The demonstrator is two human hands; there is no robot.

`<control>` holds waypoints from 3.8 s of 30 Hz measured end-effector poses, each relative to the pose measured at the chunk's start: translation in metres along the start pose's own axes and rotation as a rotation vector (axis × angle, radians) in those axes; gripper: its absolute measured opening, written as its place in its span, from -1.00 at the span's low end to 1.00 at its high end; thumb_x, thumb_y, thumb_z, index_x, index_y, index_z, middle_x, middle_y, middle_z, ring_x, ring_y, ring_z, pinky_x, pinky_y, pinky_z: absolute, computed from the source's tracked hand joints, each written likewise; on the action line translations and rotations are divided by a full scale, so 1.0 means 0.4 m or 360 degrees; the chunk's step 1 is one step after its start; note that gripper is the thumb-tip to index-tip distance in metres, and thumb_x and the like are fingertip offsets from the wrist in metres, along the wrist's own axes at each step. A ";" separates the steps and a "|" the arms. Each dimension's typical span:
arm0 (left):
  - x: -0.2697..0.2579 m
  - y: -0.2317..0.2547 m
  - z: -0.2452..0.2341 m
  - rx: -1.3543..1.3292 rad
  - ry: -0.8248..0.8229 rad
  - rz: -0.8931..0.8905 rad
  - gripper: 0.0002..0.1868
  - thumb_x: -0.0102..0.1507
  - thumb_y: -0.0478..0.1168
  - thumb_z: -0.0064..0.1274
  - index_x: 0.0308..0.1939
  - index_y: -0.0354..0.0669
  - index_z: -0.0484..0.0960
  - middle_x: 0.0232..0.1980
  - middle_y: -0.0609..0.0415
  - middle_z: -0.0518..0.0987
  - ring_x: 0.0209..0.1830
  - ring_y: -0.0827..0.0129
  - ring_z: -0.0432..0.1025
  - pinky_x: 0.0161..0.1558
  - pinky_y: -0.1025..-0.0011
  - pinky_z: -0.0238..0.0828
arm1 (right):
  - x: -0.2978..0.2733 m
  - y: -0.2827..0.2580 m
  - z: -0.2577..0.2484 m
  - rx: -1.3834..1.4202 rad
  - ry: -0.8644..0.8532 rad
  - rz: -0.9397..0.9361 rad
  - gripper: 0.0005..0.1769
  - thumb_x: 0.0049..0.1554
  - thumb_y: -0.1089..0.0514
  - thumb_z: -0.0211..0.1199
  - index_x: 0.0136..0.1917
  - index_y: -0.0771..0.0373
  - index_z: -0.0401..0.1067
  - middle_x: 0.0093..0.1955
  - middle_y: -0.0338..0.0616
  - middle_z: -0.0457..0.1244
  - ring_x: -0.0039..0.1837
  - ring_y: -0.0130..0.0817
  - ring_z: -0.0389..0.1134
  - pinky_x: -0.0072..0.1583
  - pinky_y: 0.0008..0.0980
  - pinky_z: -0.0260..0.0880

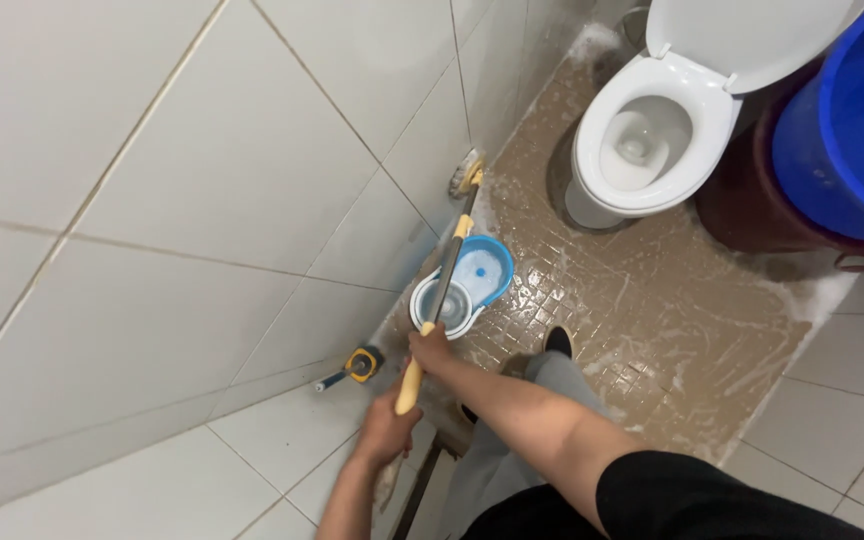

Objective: Scrubbing the bathroom floor and lower wall tiles with a long-handled brush and soapy water.

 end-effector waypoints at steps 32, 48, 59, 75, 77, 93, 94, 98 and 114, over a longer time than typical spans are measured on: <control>1.312 0.703 0.507 0.0152 -0.0192 0.0053 -0.36 0.22 -0.30 0.08 0.41 0.08 0.38 -0.43 -0.01 0.57 -0.70 0.36 0.42 -0.63 0.31 0.34 | 1.058 -0.969 -0.668 -0.0025 0.0198 -0.0192 -0.59 0.16 0.23 0.19 0.17 0.37 0.07 -0.27 0.02 0.26 -0.37 -0.17 0.38 -0.34 -0.12 0.48; 0.757 0.074 0.213 0.0253 -0.0091 0.0932 -0.16 0.13 -0.52 0.10 0.53 -0.34 0.26 0.12 -0.29 0.61 -0.02 0.14 0.54 -0.08 0.25 0.44 | 0.259 -0.349 -0.221 0.0154 -0.0010 0.0535 -0.05 0.13 0.30 0.09 0.63 0.10 -0.35 -0.12 0.06 0.34 -0.44 -0.17 0.35 -0.39 -0.14 0.42; 1.124 0.385 0.387 -0.0045 -0.0215 -0.0015 -0.35 0.26 -0.35 0.10 0.46 -0.11 0.36 -0.38 0.08 0.56 -0.65 0.49 0.36 -0.60 0.42 0.31 | 0.852 -0.673 -0.485 0.0045 0.0156 -0.0225 -0.56 0.11 0.27 0.13 0.22 0.30 0.09 -0.38 0.07 0.27 -0.46 -0.12 0.37 -0.44 -0.14 0.39; 1.281 0.567 0.468 0.0015 -0.0262 0.0116 -0.32 0.25 -0.37 0.04 0.48 -0.03 0.35 -0.42 0.07 0.53 -0.68 0.45 0.38 -0.60 0.39 0.32 | 0.986 -0.857 -0.598 -0.0018 0.0206 -0.0206 -0.53 0.12 0.33 0.09 0.26 0.38 0.03 -0.29 0.09 0.24 -0.44 -0.15 0.36 -0.43 -0.17 0.40; 1.186 0.492 0.424 -0.0006 -0.0226 0.0159 -0.30 0.24 -0.36 0.06 0.49 -0.02 0.34 -0.37 0.10 0.55 -0.66 0.48 0.38 -0.59 0.41 0.33 | 0.900 -0.773 -0.533 0.0047 0.0178 -0.0254 -0.51 0.13 0.32 0.10 0.30 0.36 0.04 -0.29 0.05 0.24 -0.45 -0.18 0.35 -0.44 -0.19 0.40; 1.011 0.372 0.351 0.0089 -0.0201 -0.0077 -0.26 0.25 -0.32 0.09 0.53 -0.01 0.28 -0.36 0.09 0.57 -0.62 0.51 0.39 -0.54 0.46 0.37 | 0.777 -0.574 -0.442 0.0088 0.0114 -0.0187 -0.59 0.12 0.27 0.14 0.19 0.30 0.06 -0.32 -0.02 0.23 -0.46 -0.21 0.35 -0.44 -0.19 0.39; 1.048 0.403 0.367 0.0086 -0.0207 -0.0086 -0.26 0.25 -0.32 0.09 0.53 -0.01 0.28 -0.36 0.09 0.57 -0.62 0.51 0.39 -0.54 0.46 0.37 | 0.810 -0.612 -0.462 0.0085 0.0119 -0.0178 -0.59 0.12 0.27 0.14 0.19 0.30 0.06 -0.32 -0.02 0.23 -0.46 -0.21 0.35 -0.44 -0.19 0.39; 1.222 0.547 0.433 0.0028 -0.0271 0.0083 -0.26 0.24 -0.34 0.05 0.53 0.02 0.28 -0.43 0.07 0.55 -0.70 0.43 0.39 -0.61 0.36 0.35 | 0.974 -0.781 -0.554 0.0057 0.0158 -0.0247 -0.64 0.14 0.25 0.16 0.11 0.35 0.07 -0.38 0.04 0.23 -0.46 -0.18 0.34 -0.44 -0.17 0.38; 1.321 0.452 0.438 0.0021 -0.0229 0.0136 -0.24 0.21 -0.41 0.02 0.51 0.10 0.30 -0.45 0.09 0.53 -0.70 0.48 0.36 -0.62 0.41 0.32 | 1.188 -0.633 -0.604 -0.0362 0.0506 -0.0706 -0.36 0.07 0.25 0.41 0.31 0.37 0.16 -0.02 0.21 0.33 -0.16 -0.13 0.47 -0.19 -0.18 0.53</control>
Point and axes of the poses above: each hand's wrist, its own x-axis towards the middle knuckle, its own z-axis out of the palm, y = z × x, the point moved 8 cm from there along x, towards the middle knuckle
